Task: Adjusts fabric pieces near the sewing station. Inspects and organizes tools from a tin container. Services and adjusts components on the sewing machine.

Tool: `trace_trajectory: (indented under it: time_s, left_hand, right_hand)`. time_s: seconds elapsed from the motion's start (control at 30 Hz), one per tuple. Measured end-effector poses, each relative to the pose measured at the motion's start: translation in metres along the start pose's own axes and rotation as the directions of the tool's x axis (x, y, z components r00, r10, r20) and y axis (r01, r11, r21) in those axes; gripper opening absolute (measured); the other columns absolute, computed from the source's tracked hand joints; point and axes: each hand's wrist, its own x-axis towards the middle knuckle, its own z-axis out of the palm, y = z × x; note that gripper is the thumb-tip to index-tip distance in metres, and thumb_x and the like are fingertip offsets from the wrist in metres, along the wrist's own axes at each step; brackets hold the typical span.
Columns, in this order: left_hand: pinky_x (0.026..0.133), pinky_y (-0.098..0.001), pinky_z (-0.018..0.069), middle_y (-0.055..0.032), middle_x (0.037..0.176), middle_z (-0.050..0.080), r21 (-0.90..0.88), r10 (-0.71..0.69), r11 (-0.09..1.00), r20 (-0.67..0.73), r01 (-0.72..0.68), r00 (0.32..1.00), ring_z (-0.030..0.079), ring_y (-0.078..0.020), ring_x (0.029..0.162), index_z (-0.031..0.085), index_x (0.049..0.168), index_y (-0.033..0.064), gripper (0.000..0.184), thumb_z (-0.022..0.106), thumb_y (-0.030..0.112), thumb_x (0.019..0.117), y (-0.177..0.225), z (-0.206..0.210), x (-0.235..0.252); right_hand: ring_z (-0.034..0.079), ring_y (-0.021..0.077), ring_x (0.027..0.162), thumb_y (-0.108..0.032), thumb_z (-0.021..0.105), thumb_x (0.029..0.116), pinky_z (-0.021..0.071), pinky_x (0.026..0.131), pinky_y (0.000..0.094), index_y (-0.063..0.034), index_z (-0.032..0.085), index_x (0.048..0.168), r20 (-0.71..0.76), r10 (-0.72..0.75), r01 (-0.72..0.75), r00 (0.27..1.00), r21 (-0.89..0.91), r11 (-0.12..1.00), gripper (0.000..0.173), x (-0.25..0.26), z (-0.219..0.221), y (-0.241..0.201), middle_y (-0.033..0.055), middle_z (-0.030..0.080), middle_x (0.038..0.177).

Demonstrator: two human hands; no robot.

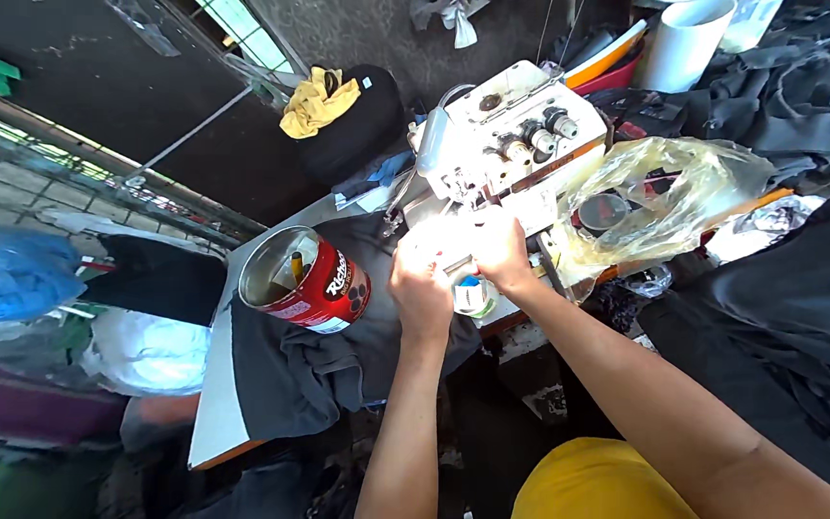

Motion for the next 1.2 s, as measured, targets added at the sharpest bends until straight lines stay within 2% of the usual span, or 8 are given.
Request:
trace_trajectory:
  time_s: [0.1,0.23,0.43,0.63,0.8,0.97,1.1,1.2]
  left_hand:
    - [0.091,-0.0362,0.0561,-0.0193,0.116,0.071,-0.056,-0.005,0.998,-0.029,0.004,1.000,0.070,-0.0277,0.109,0.074,0.100,-0.0037,0.020,0.060,-0.007,0.0868,0.001,0.011,-0.011]
    - [0.097,-0.0330,0.0534,-0.0145,0.137,0.064,-0.440,-0.383,0.781,0.225,0.443,0.896,0.066,-0.0147,0.117,0.037,0.154,0.0011,0.054,0.044,0.002,0.1007,0.005,0.003,-0.004]
    - [0.085,-0.0335,0.0575,-0.0128,0.099,0.070,-0.699,-0.569,-0.040,0.603,0.714,0.558,0.069,-0.0188,0.091,0.065,0.110,-0.0052,0.021,0.047,-0.010,0.0989,0.009,-0.018,0.026]
    - [0.062,-0.0262,0.0617,-0.0102,0.070,0.070,-0.212,-0.403,0.214,0.870,0.954,0.284,0.072,-0.0159,0.061,0.062,0.096,-0.0038,0.027,0.042,0.008,0.1085,-0.002,-0.044,0.056]
    - [0.065,-0.0543,0.0563,-0.0135,0.081,0.074,0.263,-0.337,0.935,0.460,0.236,0.822,0.071,-0.0309,0.070,0.077,0.107,0.0089,0.019,0.065,0.022,0.0994,0.008,-0.039,0.046]
    - [0.054,-0.0467,0.0529,-0.0182,0.075,0.064,0.306,0.143,0.930,0.208,-0.204,0.968,0.067,-0.0342,0.063,0.077,0.107,-0.0011,0.021,0.061,0.002,0.0927,-0.020,-0.005,-0.001]
    - [0.080,-0.0406,0.0570,-0.0167,0.097,0.069,-0.052,-0.240,0.958,0.386,0.281,0.891,0.069,-0.0262,0.086,0.067,0.128,-0.0033,0.032,0.055,0.000,0.0988,0.010,-0.020,0.015]
    - [0.061,-0.0184,0.0517,-0.0030,0.077,0.062,-0.453,-0.502,0.184,0.719,0.872,0.480,0.060,-0.0071,0.064,0.061,0.103,0.0043,0.022,0.039,0.004,0.1073,0.014,-0.037,0.042]
  right_hand:
    - [0.060,0.0175,0.048,-0.010,0.067,0.0983,0.0554,0.047,0.0332,0.0004,0.063,0.109,0.003,0.016,-0.016,1.000,0.008,1.000,0.015,0.003,0.001,-0.002,0.0133,0.063,0.074]
    - [0.059,0.0182,0.048,-0.010,0.066,0.0981,0.0545,0.046,0.0335,-0.0001,0.061,0.112,0.021,0.007,-0.008,1.000,0.035,0.999,0.018,-0.001,-0.001,0.001,0.0142,0.063,0.077]
    - [0.059,0.0170,0.047,-0.011,0.066,0.0994,0.0541,0.045,0.0316,0.0009,0.062,0.110,0.012,-0.003,0.003,1.000,0.051,0.999,0.016,0.002,0.001,0.000,0.0133,0.063,0.074]
    - [0.061,0.0178,0.051,-0.011,0.064,0.1002,0.0568,0.050,0.0337,0.0008,0.063,0.111,0.012,-0.007,0.007,1.000,0.016,1.000,0.016,0.004,0.000,0.001,0.0144,0.065,0.078]
    - [0.061,0.0153,0.049,-0.008,0.065,0.0989,0.0572,0.049,0.0306,0.0023,0.060,0.112,0.021,0.058,-0.058,0.998,-0.010,0.998,0.017,0.005,-0.001,-0.006,0.0128,0.063,0.076]
    - [0.061,0.0152,0.050,-0.007,0.065,0.0986,0.0573,0.050,0.0308,0.0020,0.061,0.113,0.021,0.046,-0.046,0.999,-0.005,0.999,0.017,0.006,0.000,-0.005,0.0126,0.064,0.078]
    - [0.061,0.0149,0.051,-0.001,0.067,0.0951,0.0569,0.051,0.0311,0.0031,0.061,0.115,0.017,0.045,-0.045,0.999,-0.026,0.999,0.021,0.006,0.000,-0.006,0.0134,0.063,0.079]
    - [0.061,0.0146,0.050,-0.002,0.066,0.0957,0.0565,0.050,0.0305,0.0030,0.063,0.115,0.014,0.045,-0.045,0.999,-0.006,0.999,0.020,0.005,0.001,-0.005,0.0128,0.064,0.077]
